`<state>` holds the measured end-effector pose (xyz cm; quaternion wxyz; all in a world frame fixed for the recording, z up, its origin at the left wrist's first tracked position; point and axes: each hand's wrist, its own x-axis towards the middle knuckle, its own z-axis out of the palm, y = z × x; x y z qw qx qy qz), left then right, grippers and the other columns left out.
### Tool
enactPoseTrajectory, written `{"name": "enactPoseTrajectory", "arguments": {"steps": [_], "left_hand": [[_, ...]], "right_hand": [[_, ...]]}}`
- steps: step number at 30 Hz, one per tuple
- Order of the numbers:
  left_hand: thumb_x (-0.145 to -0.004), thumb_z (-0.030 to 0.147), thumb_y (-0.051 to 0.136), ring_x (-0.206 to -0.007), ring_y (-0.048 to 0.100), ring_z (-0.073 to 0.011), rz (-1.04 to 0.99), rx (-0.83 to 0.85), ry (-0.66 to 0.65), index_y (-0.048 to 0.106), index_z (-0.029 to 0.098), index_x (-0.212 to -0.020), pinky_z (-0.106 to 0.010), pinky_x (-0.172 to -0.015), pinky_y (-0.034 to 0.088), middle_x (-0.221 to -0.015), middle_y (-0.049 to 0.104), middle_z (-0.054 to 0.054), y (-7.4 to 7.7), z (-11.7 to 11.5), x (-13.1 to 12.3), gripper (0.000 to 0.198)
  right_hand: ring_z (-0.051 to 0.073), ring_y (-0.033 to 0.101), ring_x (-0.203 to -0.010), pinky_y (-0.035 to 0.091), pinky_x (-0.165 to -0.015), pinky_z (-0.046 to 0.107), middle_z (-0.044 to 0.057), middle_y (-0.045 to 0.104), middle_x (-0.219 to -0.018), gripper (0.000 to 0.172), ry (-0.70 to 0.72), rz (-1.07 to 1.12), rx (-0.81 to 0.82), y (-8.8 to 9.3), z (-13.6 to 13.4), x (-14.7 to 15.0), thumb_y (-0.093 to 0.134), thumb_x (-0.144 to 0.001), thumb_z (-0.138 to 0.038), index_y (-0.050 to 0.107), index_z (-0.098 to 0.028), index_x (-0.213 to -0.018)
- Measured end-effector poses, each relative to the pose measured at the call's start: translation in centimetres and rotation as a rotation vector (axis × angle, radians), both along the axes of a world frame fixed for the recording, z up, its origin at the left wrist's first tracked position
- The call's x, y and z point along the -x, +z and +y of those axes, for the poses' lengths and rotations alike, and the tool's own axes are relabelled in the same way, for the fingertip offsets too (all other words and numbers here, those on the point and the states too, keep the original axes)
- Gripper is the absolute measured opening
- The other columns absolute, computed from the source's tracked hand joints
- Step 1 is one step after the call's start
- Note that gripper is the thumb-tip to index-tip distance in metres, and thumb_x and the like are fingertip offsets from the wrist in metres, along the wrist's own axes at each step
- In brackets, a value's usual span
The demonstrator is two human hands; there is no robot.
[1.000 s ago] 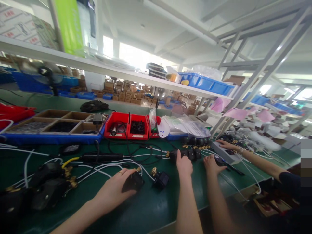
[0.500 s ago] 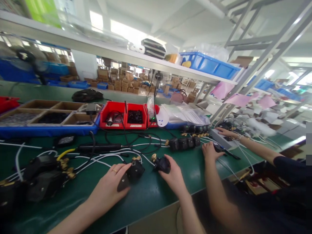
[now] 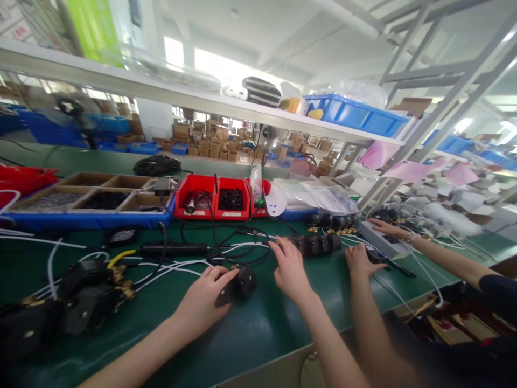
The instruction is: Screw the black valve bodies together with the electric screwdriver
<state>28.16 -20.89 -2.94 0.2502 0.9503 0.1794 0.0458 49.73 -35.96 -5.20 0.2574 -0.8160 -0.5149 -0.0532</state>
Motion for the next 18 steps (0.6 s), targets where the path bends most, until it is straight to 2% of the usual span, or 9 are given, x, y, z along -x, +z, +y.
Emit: {"name": "enactPoseTrajectory", "arguments": {"steps": [3, 5, 7, 9, 12, 15, 18], "left_hand": [[-0.073, 0.014, 0.059, -0.124, 0.048, -0.0244, -0.104, 0.014, 0.040, 0.047, 0.021, -0.136, -0.035, -0.104, 0.046, -0.134, 0.052, -0.009, -1.3, 0.1, 0.4, 0.064], [-0.074, 0.014, 0.056, -0.122, 0.049, -0.0246, -0.165, 0.005, 0.075, 0.048, 0.016, -0.131, -0.035, -0.103, 0.046, -0.129, 0.053, -0.011, -2.2, 0.0, 0.5, 0.058], [-0.074, 0.013, 0.053, -0.118, 0.050, -0.0266, -0.193, -0.012, 0.057, 0.052, 0.014, -0.124, -0.038, -0.101, 0.048, -0.122, 0.056, -0.012, -2.8, -0.1, 0.4, 0.050], [-0.072, 0.011, 0.053, -0.115, 0.052, -0.0282, -0.207, -0.018, -0.007, 0.055, 0.014, -0.116, -0.042, -0.101, 0.047, -0.115, 0.059, -0.012, -3.0, -0.4, -0.1, 0.044], [-0.070, 0.010, 0.057, -0.114, 0.052, -0.0288, -0.227, -0.002, -0.065, 0.054, 0.015, -0.114, -0.044, -0.102, 0.046, -0.115, 0.059, -0.011, -3.0, -1.1, -1.8, 0.045], [-0.069, 0.013, 0.066, -0.118, 0.052, -0.0282, -0.266, 0.038, -0.046, 0.048, 0.018, -0.118, -0.041, -0.099, 0.050, -0.124, 0.054, -0.011, -3.4, -1.8, -4.5, 0.052], [-0.070, 0.014, 0.071, -0.122, 0.052, -0.0288, -0.321, 0.074, 0.004, 0.044, 0.019, -0.119, -0.044, -0.101, 0.049, -0.127, 0.051, -0.011, -4.4, -1.9, -7.5, 0.056]], "right_hand": [[0.021, 0.053, -0.127, 0.049, -0.105, 0.034, 0.003, 0.052, -0.140, 0.072, 0.157, 0.132, 0.045, 0.2, 0.0, 4.8, 0.070, -0.077, -0.022, 0.043, -0.031, -0.143], [0.021, 0.060, -0.116, 0.054, -0.097, 0.033, 0.006, 0.060, -0.130, 0.070, 0.105, 0.186, 0.007, -0.7, 0.5, 7.3, 0.067, -0.079, -0.025, 0.042, -0.026, -0.144], [0.022, 0.063, -0.109, 0.055, -0.092, 0.033, 0.008, 0.063, -0.123, 0.063, 0.002, 0.213, -0.058, -1.9, 1.0, 8.3, 0.064, -0.080, -0.024, 0.044, -0.023, -0.140], [0.021, 0.065, -0.103, 0.056, -0.088, 0.032, 0.009, 0.064, -0.120, 0.059, -0.100, 0.221, -0.123, -3.3, 1.4, 7.8, 0.062, -0.081, -0.027, 0.046, -0.021, -0.138], [0.022, 0.066, -0.100, 0.056, -0.087, 0.034, 0.009, 0.065, -0.118, 0.057, -0.250, 0.185, -0.205, -4.7, 1.8, 4.9, 0.059, -0.084, -0.034, 0.047, -0.019, -0.138], [0.024, 0.064, -0.101, 0.052, -0.090, 0.039, 0.010, 0.066, -0.112, 0.052, -0.368, 0.087, -0.242, -5.1, 2.5, 1.9, 0.060, -0.086, -0.035, 0.051, -0.015, -0.134], [0.023, 0.061, -0.099, 0.047, -0.092, 0.044, 0.009, 0.064, -0.105, 0.049, -0.438, -0.041, -0.238, -4.9, 3.2, 0.3, 0.063, -0.087, -0.036, 0.054, -0.014, -0.129]]}}
